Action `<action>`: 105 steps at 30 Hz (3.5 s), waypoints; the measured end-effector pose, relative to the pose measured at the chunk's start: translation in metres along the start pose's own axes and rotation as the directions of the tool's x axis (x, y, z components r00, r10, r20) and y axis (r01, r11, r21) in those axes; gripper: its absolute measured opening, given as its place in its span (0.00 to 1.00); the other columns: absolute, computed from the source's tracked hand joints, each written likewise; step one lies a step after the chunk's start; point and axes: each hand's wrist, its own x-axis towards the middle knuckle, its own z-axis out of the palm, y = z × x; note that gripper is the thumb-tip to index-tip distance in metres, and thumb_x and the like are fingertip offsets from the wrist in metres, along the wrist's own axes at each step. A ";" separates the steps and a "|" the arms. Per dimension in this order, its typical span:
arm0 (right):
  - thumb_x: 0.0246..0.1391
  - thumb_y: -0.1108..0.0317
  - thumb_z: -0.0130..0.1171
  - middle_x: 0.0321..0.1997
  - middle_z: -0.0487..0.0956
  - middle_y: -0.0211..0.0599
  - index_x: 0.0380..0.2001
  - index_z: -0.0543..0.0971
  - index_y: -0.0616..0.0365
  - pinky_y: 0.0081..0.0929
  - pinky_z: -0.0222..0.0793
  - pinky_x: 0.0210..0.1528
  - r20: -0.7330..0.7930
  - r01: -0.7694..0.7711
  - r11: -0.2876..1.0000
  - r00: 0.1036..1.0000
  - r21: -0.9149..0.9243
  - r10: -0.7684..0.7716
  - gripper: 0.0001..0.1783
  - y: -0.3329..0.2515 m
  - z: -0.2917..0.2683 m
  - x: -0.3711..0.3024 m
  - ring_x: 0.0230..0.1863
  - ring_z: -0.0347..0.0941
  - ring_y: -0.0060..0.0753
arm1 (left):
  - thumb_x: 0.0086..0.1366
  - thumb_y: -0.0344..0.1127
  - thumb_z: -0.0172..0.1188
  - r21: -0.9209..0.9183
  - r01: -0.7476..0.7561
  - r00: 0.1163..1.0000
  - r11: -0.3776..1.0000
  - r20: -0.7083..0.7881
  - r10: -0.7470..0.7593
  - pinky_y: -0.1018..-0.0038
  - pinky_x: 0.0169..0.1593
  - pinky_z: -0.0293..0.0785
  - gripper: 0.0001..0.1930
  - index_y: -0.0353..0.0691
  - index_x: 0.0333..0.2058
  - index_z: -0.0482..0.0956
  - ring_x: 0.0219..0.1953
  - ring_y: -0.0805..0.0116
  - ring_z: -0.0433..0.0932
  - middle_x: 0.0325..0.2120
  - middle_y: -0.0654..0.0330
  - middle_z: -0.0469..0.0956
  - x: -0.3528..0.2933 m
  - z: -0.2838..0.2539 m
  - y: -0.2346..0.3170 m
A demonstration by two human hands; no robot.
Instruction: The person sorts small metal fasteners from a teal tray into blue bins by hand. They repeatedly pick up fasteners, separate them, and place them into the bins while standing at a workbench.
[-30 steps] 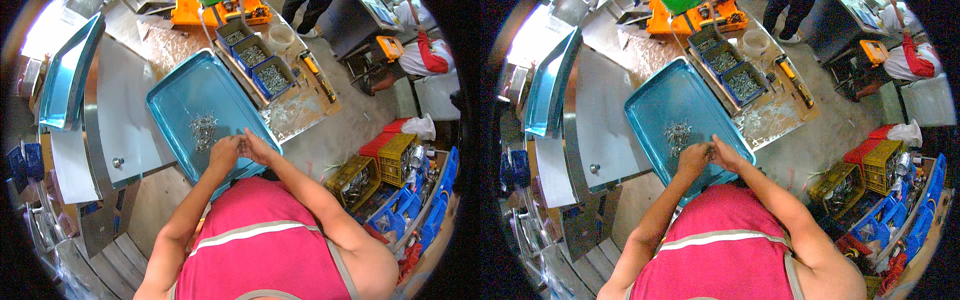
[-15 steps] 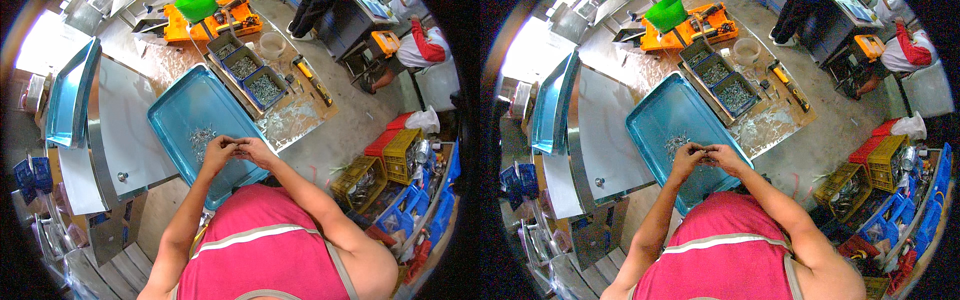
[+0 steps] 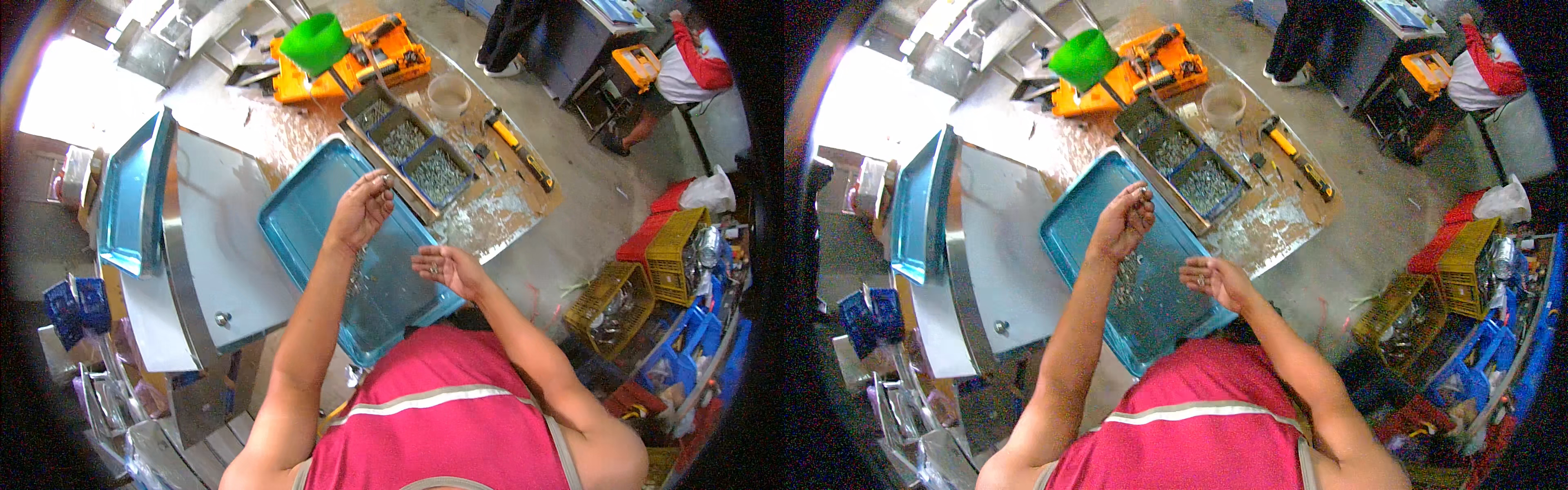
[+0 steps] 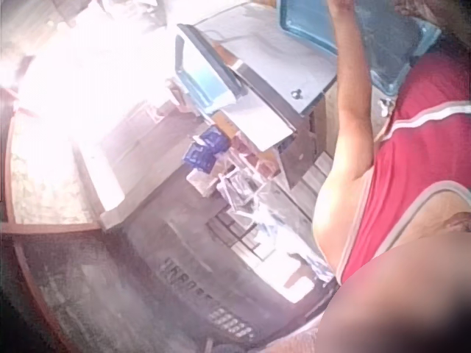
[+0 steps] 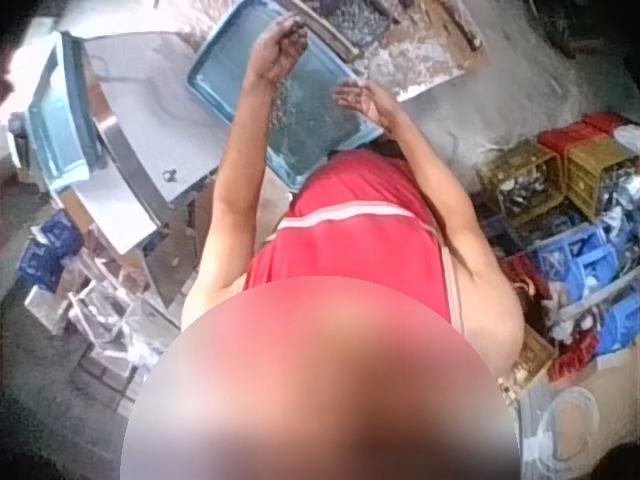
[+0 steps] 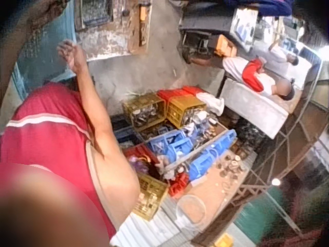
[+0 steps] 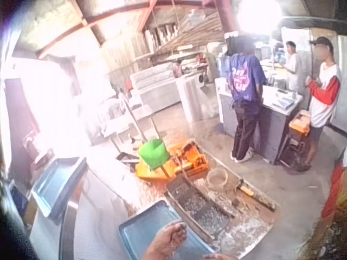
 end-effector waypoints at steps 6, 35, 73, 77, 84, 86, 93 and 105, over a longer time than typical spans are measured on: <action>0.68 0.67 0.46 0.62 0.76 0.52 0.62 0.67 0.67 0.37 0.75 0.64 0.024 0.020 0.999 0.999 0.039 -0.021 0.23 -0.014 -0.006 -0.014 0.62 0.76 0.44 | 0.74 0.30 0.53 0.042 -0.013 1.000 0.999 0.002 0.013 0.72 0.39 0.82 0.12 0.38 0.54 0.73 0.36 0.67 0.81 0.41 0.57 0.81 0.027 0.008 0.016; 0.62 0.77 0.59 0.55 0.79 0.49 0.57 0.71 0.65 0.32 0.79 0.58 -0.078 0.083 0.997 0.994 0.011 -0.082 0.21 -0.020 0.003 -0.024 0.56 0.80 0.41 | 0.67 0.32 0.66 0.909 -0.251 0.956 0.333 0.179 0.233 0.79 0.41 0.75 0.11 0.32 0.45 0.82 0.34 0.79 0.77 0.32 0.66 0.82 0.054 0.074 0.003; 0.58 0.69 0.58 0.35 0.86 0.45 0.43 0.82 0.61 0.32 0.78 0.38 0.689 0.341 -0.625 0.546 -0.703 -0.477 0.12 -0.291 0.319 0.306 0.33 0.81 0.32 | 0.70 0.37 0.59 0.857 0.321 0.495 0.402 -0.514 0.701 0.65 0.47 0.77 0.14 0.35 0.48 0.81 0.40 0.57 0.84 0.39 0.48 0.84 -0.255 -0.129 -0.108; 0.65 0.66 0.60 0.33 0.85 0.39 0.40 0.83 0.63 0.31 0.77 0.39 0.871 0.194 -0.852 0.182 -0.487 -0.456 0.10 -0.215 0.281 0.227 0.35 0.82 0.31 | 0.70 0.38 0.59 0.871 0.269 0.509 0.412 -0.491 0.707 0.64 0.48 0.78 0.14 0.35 0.48 0.82 0.41 0.55 0.84 0.40 0.48 0.85 -0.254 -0.144 -0.125; 0.55 0.66 0.66 0.36 0.84 0.48 0.38 0.83 0.60 0.38 0.77 0.43 0.031 0.013 -0.058 0.946 -0.998 -0.321 0.11 0.077 0.080 0.099 0.38 0.83 0.47 | 0.67 0.42 0.61 0.908 0.401 0.712 0.120 -0.392 0.583 0.55 0.48 0.77 0.14 0.41 0.45 0.82 0.45 0.47 0.81 0.42 0.51 0.82 -0.209 -0.181 -0.147; 0.53 0.65 0.66 0.37 0.84 0.49 0.37 0.83 0.60 0.41 0.76 0.42 -0.042 -0.072 -0.113 0.967 -0.991 -0.252 0.12 0.115 0.049 0.083 0.38 0.82 0.50 | 0.66 0.43 0.62 0.903 0.429 0.752 0.034 -0.378 0.540 0.54 0.46 0.77 0.13 0.41 0.43 0.82 0.44 0.47 0.80 0.40 0.51 0.82 -0.198 -0.189 -0.148; 0.53 0.64 0.63 0.36 0.81 0.46 0.39 0.79 0.54 0.49 0.75 0.39 0.071 -0.024 -0.352 0.964 -0.936 -0.256 0.11 0.158 0.019 0.078 0.37 0.80 0.54 | 0.64 0.37 0.62 0.922 0.380 0.792 -0.067 -0.288 0.538 0.54 0.41 0.77 0.11 0.41 0.43 0.78 0.38 0.47 0.80 0.37 0.50 0.80 -0.192 -0.198 -0.154; 0.62 0.64 0.52 0.32 0.81 0.40 0.34 0.75 0.58 0.35 0.73 0.31 -0.236 -0.175 0.409 0.966 -0.895 -0.105 0.09 0.150 0.013 0.090 0.28 0.76 0.37 | 0.66 0.36 0.57 0.791 0.282 0.664 0.544 -0.570 0.484 0.57 0.39 0.77 0.10 0.34 0.37 0.79 0.33 0.44 0.82 0.33 0.46 0.83 -0.196 -0.199 -0.157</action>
